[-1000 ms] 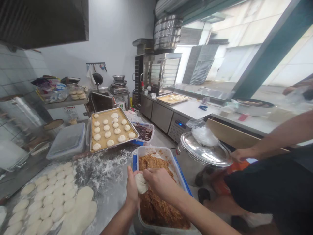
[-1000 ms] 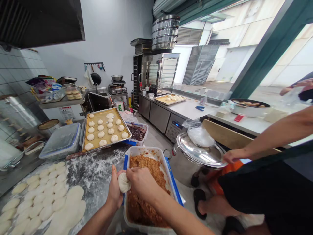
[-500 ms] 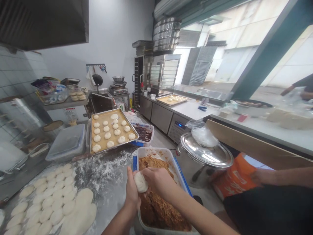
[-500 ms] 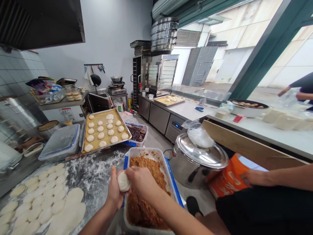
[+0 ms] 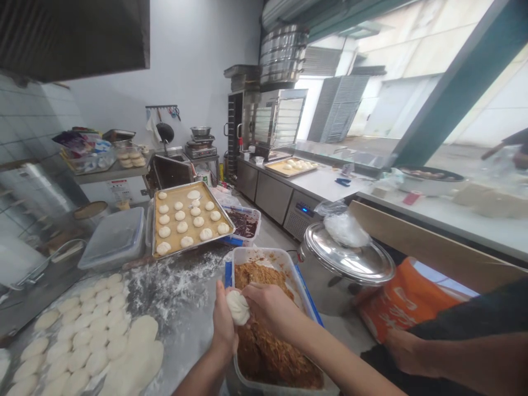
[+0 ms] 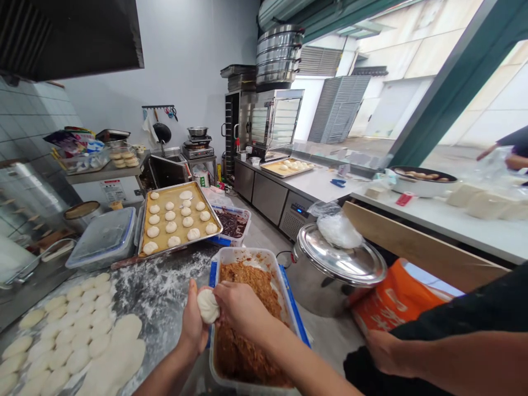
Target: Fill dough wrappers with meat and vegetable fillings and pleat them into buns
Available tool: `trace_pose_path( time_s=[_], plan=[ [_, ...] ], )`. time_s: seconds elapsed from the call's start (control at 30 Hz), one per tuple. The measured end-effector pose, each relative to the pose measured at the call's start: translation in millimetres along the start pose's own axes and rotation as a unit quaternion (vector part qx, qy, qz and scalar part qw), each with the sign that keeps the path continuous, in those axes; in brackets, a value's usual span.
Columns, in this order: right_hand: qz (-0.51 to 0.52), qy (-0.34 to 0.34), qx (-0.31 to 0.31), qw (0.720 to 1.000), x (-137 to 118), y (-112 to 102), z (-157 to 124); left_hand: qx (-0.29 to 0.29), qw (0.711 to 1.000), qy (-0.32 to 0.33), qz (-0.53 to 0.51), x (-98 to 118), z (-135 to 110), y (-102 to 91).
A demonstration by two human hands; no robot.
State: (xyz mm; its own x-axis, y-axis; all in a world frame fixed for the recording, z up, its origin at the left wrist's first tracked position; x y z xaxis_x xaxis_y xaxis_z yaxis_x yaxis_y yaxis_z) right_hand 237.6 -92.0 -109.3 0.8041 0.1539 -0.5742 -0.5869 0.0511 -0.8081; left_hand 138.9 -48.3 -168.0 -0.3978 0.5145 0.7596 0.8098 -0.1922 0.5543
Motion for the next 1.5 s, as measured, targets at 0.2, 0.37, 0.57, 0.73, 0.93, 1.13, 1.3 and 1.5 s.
trace_pose_path(
  time_s=[0.2, 0.37, 0.57, 0.73, 0.93, 1.13, 1.3, 1.5],
  plan=[
    [0.053, 0.053, 0.041, 0.996, 2, -4, 1, -0.019, 1.0, -0.013, 0.004, 5, -2, 4.0],
    [-0.001, 0.029, 0.069, 0.997, -1, -4, 1, -0.044, 0.999, 0.008, 0.018, 11, -6, 2.6],
    [-0.02, 0.025, 0.044, 0.998, -4, 2, -2, 0.005, 1.0, 0.014, 0.005, 5, -5, 0.9],
    [-0.018, 0.03, 0.029, 0.999, -8, -5, -4, -0.024, 0.997, -0.071, 0.021, 5, -3, 3.5],
    [-0.035, -0.009, 0.048, 0.998, -6, -15, -4, -0.093, 0.991, -0.09, 0.037, 12, -7, 3.5],
    [-0.043, -0.027, 0.04, 0.998, -9, -14, -7, -0.063, 0.993, -0.08, 0.062, 9, -6, 4.3],
    [-0.054, -0.016, 0.025, 0.998, -8, -10, -7, -0.075, 0.986, -0.136, 0.056, 7, -3, 2.7],
    [-0.115, -0.013, 0.039, 0.992, -9, -16, -8, -0.071, 0.992, -0.076, 0.065, 6, -9, 1.5]
  ],
)
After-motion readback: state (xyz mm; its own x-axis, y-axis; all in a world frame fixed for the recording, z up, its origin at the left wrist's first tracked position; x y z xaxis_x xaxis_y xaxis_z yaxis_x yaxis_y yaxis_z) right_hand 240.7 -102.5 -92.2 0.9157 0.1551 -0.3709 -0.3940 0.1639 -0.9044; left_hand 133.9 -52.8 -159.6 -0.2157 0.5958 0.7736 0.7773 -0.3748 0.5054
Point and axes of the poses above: each hand's wrist, its own z-axis towards the middle knuckle, its own y-axis out of the palm, x = y × z, the point moved 2 cm from there along z, towards the middle knuckle, and after that the axes turned 2 degrees about y, right-handed, at the moved point
